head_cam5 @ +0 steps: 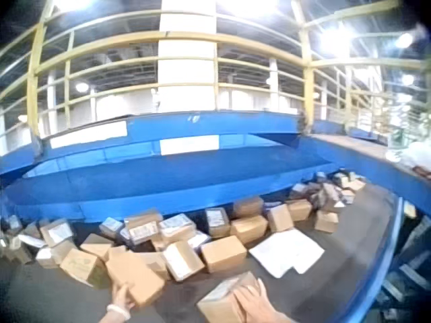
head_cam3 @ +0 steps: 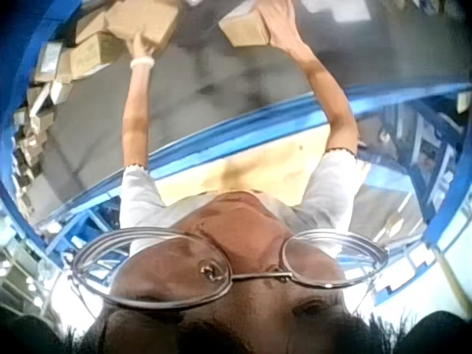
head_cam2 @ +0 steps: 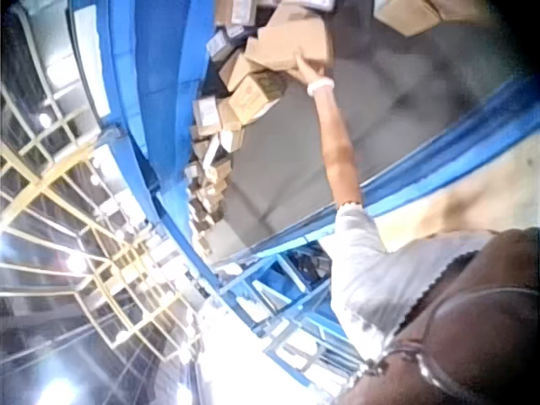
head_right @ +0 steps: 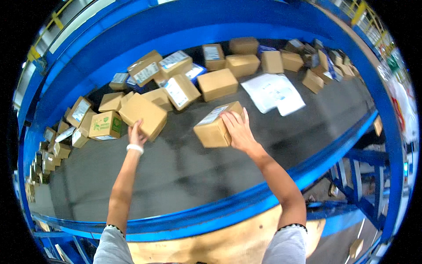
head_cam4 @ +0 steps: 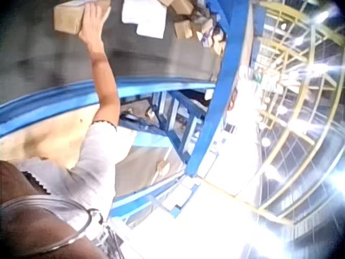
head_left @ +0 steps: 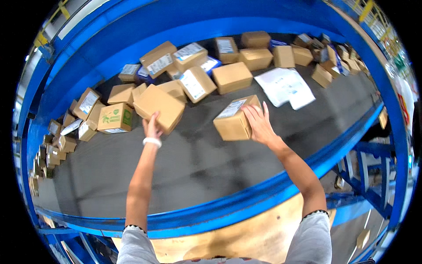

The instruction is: The person stands at a conveyor belt in a warehouse, picking up cardboard boxes and envelopes. They place the items onto a wooden scanning station to read labels, then transfer them to a secondary conveyor belt. The process is repetitive, involving handling various package sizes and types.

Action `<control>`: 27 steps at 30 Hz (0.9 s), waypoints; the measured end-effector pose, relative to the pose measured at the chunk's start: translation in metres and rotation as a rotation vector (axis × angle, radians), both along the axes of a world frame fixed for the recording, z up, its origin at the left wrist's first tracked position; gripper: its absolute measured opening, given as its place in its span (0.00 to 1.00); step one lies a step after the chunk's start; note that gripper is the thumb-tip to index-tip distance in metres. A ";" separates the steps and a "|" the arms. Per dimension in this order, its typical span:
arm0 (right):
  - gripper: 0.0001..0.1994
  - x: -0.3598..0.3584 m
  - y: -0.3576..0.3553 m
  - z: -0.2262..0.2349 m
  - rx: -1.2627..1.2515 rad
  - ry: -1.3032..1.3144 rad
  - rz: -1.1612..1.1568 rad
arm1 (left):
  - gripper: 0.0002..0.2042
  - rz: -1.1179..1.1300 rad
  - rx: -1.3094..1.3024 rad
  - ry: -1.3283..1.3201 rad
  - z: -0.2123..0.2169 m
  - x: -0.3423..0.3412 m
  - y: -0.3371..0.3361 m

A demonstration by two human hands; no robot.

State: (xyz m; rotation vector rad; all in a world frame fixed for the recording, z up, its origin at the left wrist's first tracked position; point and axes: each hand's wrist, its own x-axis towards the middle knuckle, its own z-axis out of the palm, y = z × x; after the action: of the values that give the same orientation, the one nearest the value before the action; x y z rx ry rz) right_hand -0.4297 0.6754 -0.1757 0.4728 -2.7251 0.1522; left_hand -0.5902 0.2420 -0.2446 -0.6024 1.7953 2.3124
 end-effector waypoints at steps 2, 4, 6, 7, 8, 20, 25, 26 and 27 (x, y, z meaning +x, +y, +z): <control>0.43 0.090 0.001 0.072 -0.078 0.038 0.025 | 0.55 -0.086 -0.134 0.220 0.028 0.065 -0.025; 0.47 0.194 0.010 0.143 -0.239 0.068 -0.024 | 0.55 -0.223 -0.219 0.400 0.075 0.119 0.001; 0.53 0.293 0.026 0.172 -0.554 0.121 -0.125 | 0.55 -0.458 -0.409 0.608 0.132 0.168 0.059; 0.54 0.350 0.033 0.171 -0.724 0.119 -0.234 | 0.56 -0.599 -0.616 0.779 0.167 0.198 0.097; 0.54 0.404 0.040 0.165 -0.917 0.133 -0.319 | 0.57 -0.688 -0.826 0.970 0.205 0.230 0.130; 0.51 0.821 -0.057 0.078 -0.209 0.168 -1.756 | 0.51 -1.628 -0.612 1.846 0.217 0.587 0.421; 0.48 0.853 -0.139 0.106 -0.585 0.316 -1.902 | 0.45 -1.776 -0.619 1.597 0.231 0.665 0.394; 0.49 0.843 -0.163 0.099 -0.554 0.441 -2.114 | 0.44 -1.819 -0.584 1.527 0.218 0.650 0.372; 0.50 0.842 -0.178 0.089 -0.583 0.582 -2.332 | 0.42 -1.845 -0.571 1.487 0.216 0.650 0.373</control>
State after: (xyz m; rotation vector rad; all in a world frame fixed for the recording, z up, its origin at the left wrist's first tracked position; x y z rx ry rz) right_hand 0.4121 0.4970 -0.0865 -2.1527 -1.0652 0.0807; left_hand 0.0602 0.6147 -0.0285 2.1986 1.5833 0.5498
